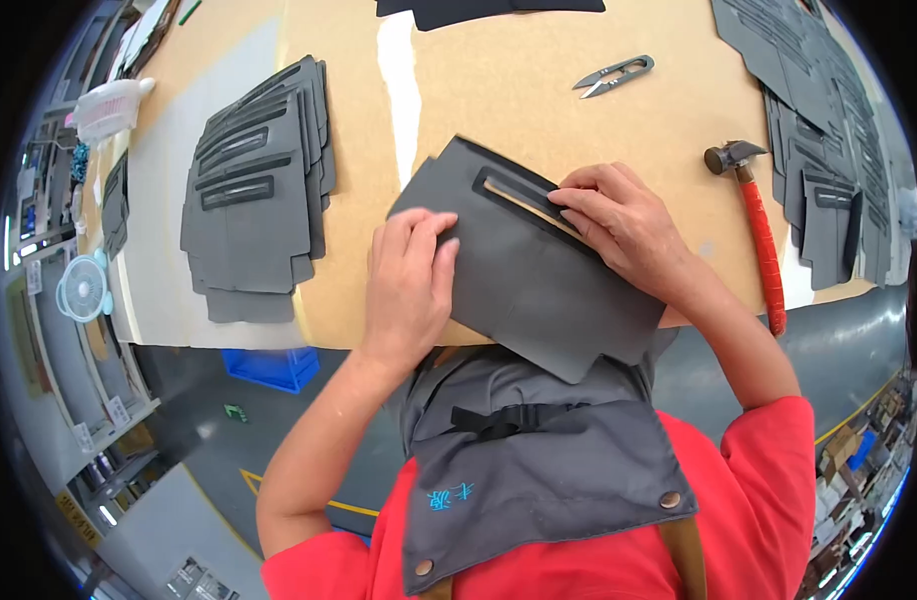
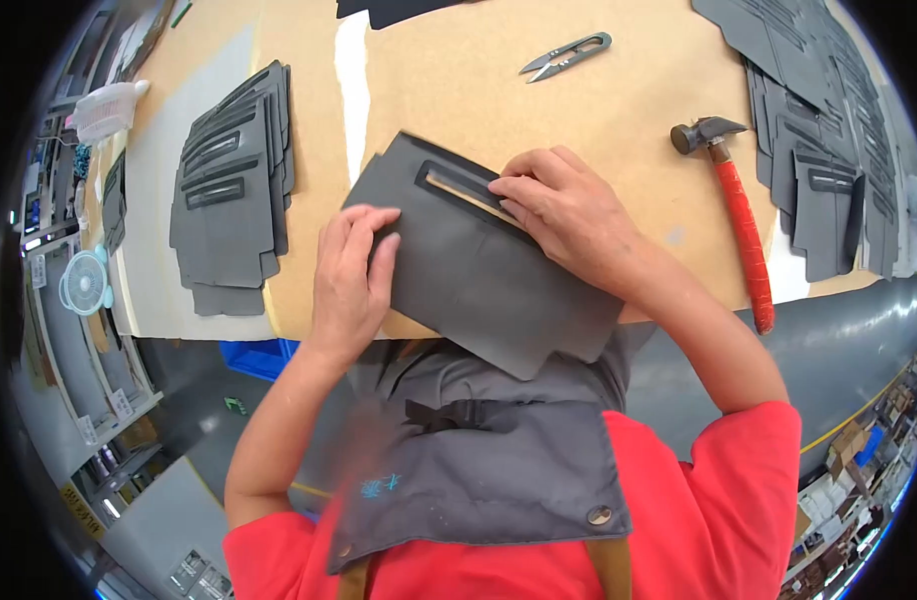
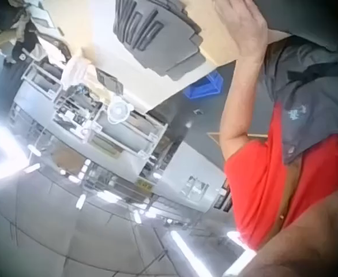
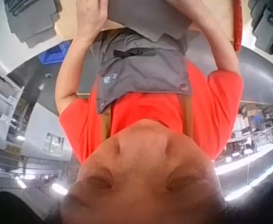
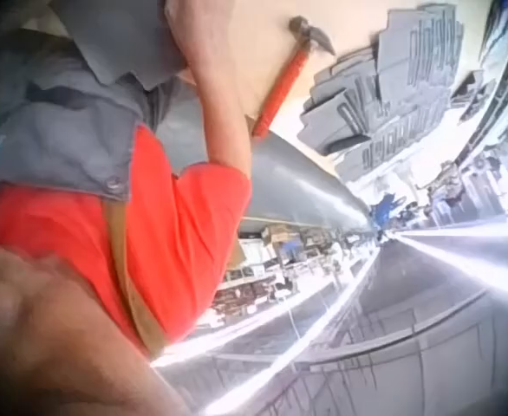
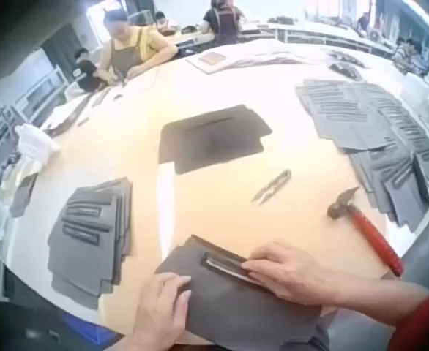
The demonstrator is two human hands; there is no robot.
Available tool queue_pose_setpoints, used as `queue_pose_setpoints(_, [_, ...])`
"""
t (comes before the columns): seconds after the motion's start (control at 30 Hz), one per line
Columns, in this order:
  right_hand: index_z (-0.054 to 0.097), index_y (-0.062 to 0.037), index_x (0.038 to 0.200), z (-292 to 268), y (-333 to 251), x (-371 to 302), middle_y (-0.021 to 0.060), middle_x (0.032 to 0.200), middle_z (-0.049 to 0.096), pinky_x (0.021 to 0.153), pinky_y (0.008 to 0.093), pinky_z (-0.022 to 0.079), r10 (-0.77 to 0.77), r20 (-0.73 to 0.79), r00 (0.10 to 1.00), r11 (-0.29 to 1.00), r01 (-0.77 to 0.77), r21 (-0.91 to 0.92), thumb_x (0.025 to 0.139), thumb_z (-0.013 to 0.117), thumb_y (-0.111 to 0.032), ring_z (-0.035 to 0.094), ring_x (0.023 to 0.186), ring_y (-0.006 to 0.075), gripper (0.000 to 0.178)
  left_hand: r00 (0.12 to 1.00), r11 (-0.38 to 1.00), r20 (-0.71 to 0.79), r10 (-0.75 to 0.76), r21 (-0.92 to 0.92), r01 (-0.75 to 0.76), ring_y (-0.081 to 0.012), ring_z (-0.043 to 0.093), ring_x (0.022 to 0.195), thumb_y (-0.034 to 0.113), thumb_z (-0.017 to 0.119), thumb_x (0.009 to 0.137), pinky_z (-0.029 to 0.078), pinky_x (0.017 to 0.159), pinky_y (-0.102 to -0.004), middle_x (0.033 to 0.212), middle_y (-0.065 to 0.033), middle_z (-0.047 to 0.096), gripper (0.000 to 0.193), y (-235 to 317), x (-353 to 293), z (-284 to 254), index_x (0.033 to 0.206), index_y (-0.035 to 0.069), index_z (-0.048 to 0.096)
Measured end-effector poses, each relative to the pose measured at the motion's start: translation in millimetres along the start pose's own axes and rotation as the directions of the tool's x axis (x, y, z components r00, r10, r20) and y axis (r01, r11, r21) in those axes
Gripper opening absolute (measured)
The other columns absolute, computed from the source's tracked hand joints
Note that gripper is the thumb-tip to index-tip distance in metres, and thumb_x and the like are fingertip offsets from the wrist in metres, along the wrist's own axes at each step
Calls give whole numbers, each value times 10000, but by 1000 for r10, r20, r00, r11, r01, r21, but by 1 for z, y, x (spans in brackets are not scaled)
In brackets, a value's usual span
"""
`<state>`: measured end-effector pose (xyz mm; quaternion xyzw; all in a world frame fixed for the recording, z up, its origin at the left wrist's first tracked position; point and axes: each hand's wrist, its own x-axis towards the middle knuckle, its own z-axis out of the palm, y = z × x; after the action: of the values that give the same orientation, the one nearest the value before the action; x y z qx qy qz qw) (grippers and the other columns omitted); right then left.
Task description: The worker is assembling leather components by applying glue, positioning a leather strip inside a cutout, and hammering it to ensure a secure bond.
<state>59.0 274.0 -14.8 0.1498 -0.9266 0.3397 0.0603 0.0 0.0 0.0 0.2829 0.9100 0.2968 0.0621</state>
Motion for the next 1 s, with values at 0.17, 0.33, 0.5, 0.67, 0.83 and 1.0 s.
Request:
queue_pose_setpoints(0.17, [722,-44,1086,14,-33,-8,124,1072,670,850,406,547,43,-38,998,989,-37,146,919,706,-94,655,991,321,175,966,969,-89,242,-32,-246,-344,589,1158,-26,536,967,464,1024,-428,1190,-140,628,199,-23,70,6,1134,30,629])
queue_pose_setpoints(0.33, [725,-77,1092,-9,-11,6,102,1172,698,906,413,534,27,-255,967,995,-50,-87,925,700,-109,663,1074,307,172,879,877,-14,476,-69,-476,-334,563,1292,-38,509,965,422,1133,-428,1237,-118,631,230,-27,107,24,1150,64,601])
queue_pose_setpoints(0.5, [721,-104,1212,-31,39,7,81,1239,686,965,404,491,139,-347,928,899,-265,-349,919,686,-79,635,1130,289,296,776,787,137,615,-160,-595,-319,527,1374,-62,548,907,376,1216,-465,1315,-105,620,328,-20,115,32,1199,85,572])
queue_pose_setpoints(0.67, [730,-158,1215,-22,-2,17,34,1200,678,985,380,458,17,-179,984,985,-48,-165,885,636,-10,621,1075,249,374,720,722,53,692,-74,-688,-312,552,1339,-94,558,873,404,1196,-463,1312,-96,627,436,-16,105,17,1261,91,624])
queue_pose_setpoints(0.83, [735,-165,1184,-6,0,18,-14,1174,676,999,373,426,-141,-19,990,948,129,-291,787,638,4,620,1077,194,442,897,892,17,442,96,-441,-314,564,1311,-114,547,876,401,1183,-490,1313,-102,627,418,-22,37,-18,1240,64,645])
queue_pose_setpoints(1.0, [735,-123,1156,-14,-16,15,7,1124,686,938,375,447,-114,13,993,958,113,-264,793,654,40,632,1029,209,406,917,919,63,393,-18,-393,-305,562,1315,-124,536,887,405,1176,-494,1342,-103,625,410,-38,23,-11,1241,54,641])
